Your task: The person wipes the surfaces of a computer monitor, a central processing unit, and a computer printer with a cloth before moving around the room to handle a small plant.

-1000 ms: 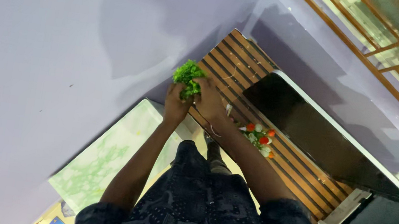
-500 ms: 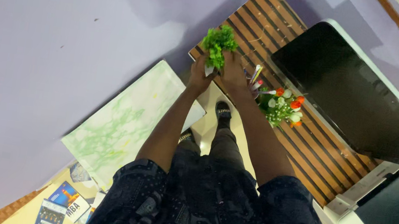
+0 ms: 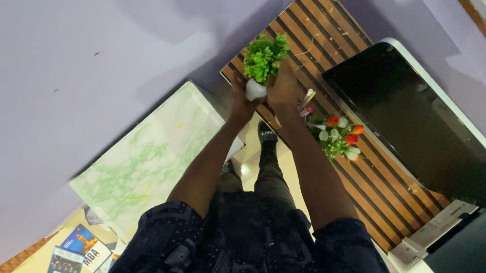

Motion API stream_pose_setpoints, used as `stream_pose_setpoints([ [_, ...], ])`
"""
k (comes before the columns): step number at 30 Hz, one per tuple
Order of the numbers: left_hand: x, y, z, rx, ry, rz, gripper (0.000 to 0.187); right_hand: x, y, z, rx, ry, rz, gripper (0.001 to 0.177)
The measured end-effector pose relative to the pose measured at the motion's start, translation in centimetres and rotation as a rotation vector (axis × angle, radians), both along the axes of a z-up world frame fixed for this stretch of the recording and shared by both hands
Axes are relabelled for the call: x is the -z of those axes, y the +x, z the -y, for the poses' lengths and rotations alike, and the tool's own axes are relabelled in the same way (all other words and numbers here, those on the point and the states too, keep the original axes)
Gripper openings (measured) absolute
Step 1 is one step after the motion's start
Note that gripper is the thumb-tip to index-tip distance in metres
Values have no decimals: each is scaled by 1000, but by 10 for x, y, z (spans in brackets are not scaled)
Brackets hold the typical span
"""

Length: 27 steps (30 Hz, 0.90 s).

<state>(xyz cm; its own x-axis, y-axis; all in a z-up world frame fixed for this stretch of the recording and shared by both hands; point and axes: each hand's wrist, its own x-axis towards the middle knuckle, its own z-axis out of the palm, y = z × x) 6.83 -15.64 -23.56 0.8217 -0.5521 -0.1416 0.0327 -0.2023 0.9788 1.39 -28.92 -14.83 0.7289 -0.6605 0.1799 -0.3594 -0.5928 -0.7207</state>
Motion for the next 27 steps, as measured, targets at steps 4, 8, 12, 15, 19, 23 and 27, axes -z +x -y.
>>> stream_pose_setpoints([
  [4,0,11,-1,-49,44,364,108,-29,10,19,164,105,7,47],
  [8,-11,8,-12,4,195,316,88,-46,13,26,85,663,-254,52],
  [12,3,9,-10,-88,53,426,83,-43,19,28,-148,-28,-254,48],
  [15,19,12,-14,-139,-54,299,74,-44,14,27,-76,-1,-155,42],
  [19,15,17,-18,-163,23,244,70,-62,5,19,-190,-108,-201,42],
  [23,9,14,-23,-125,230,384,85,-84,-5,-2,-295,-59,-96,40],
  [27,17,14,-28,-116,307,316,88,-88,-12,-10,-353,10,-41,37],
])
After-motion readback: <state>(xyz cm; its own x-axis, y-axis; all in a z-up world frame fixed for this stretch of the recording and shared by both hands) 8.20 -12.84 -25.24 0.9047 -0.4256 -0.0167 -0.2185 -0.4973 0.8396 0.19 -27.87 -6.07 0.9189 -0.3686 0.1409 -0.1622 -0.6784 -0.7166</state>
